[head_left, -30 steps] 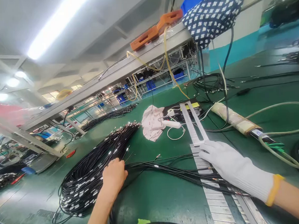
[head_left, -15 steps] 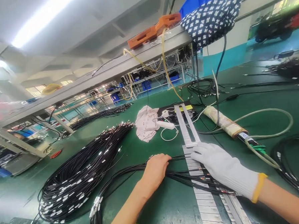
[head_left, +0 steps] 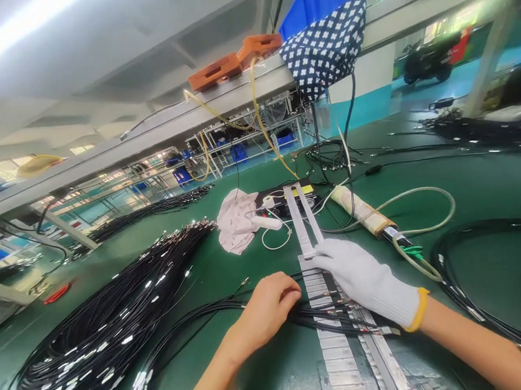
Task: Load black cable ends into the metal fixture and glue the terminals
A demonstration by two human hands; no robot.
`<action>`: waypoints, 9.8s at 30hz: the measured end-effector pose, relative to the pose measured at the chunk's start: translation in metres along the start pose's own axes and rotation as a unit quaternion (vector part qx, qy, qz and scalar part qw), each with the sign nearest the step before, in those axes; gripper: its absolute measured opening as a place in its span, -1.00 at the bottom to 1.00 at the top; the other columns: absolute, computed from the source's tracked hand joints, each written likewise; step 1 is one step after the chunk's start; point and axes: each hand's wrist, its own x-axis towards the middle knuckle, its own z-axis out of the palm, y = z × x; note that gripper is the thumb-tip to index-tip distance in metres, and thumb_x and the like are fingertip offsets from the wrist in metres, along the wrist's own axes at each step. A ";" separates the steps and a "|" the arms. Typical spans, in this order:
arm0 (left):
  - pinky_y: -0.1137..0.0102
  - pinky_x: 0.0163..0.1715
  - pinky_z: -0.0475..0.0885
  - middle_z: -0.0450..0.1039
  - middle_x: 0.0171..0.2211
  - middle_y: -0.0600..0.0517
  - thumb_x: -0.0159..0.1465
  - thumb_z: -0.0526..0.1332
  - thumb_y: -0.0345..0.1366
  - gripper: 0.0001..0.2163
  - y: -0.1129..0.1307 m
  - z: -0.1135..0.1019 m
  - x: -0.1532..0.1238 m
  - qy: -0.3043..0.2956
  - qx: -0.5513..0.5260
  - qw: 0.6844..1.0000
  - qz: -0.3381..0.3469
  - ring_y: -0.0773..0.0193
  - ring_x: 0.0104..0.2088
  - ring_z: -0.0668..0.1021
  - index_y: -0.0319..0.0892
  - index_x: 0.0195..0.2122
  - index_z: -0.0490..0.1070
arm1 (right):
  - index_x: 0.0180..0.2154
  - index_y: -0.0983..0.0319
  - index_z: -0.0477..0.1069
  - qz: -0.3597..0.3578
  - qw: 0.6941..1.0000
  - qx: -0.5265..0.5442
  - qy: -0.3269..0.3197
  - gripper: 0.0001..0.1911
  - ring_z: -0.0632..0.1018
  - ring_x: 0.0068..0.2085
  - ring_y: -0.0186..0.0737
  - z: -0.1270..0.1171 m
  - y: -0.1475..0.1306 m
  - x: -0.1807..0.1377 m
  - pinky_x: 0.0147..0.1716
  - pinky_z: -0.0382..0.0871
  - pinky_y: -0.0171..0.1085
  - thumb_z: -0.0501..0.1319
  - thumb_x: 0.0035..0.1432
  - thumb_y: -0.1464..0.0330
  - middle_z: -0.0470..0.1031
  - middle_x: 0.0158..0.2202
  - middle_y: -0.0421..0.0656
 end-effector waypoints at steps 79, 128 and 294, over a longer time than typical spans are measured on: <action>0.22 -0.02 0.43 0.44 -0.10 -0.12 0.38 0.01 -0.57 -0.74 0.028 0.046 0.019 0.037 0.220 0.973 0.055 0.09 -0.10 0.46 -0.25 -0.16 0.49 | -0.05 0.30 0.57 -0.116 0.987 -0.106 -0.039 -0.52 0.54 0.00 0.07 -0.005 -0.008 -0.014 -0.02 0.49 0.06 0.01 0.10 0.59 0.55 0.03 0.08; 0.44 -0.36 0.28 0.42 -0.42 0.10 0.29 0.12 -0.31 -0.85 -0.009 0.012 0.006 0.029 -0.140 0.990 -0.011 0.30 -0.40 0.42 -0.17 -0.39 0.42 | -0.19 0.14 0.60 0.237 0.947 0.146 0.159 -0.68 0.61 -0.04 -0.06 0.018 0.017 -0.022 0.05 0.50 -0.02 0.07 0.19 0.35 0.63 -0.10 -0.10; 0.27 -0.20 0.41 0.43 -0.31 0.00 0.37 0.10 -0.53 -0.81 0.006 0.062 0.013 0.158 0.140 0.974 0.080 0.16 -0.26 0.44 -0.19 -0.36 0.40 | -0.18 0.18 0.57 0.070 0.983 0.070 0.154 -0.62 0.60 -0.08 -0.09 0.013 0.006 -0.023 -0.03 0.53 -0.06 0.01 0.20 0.52 0.63 -0.14 -0.09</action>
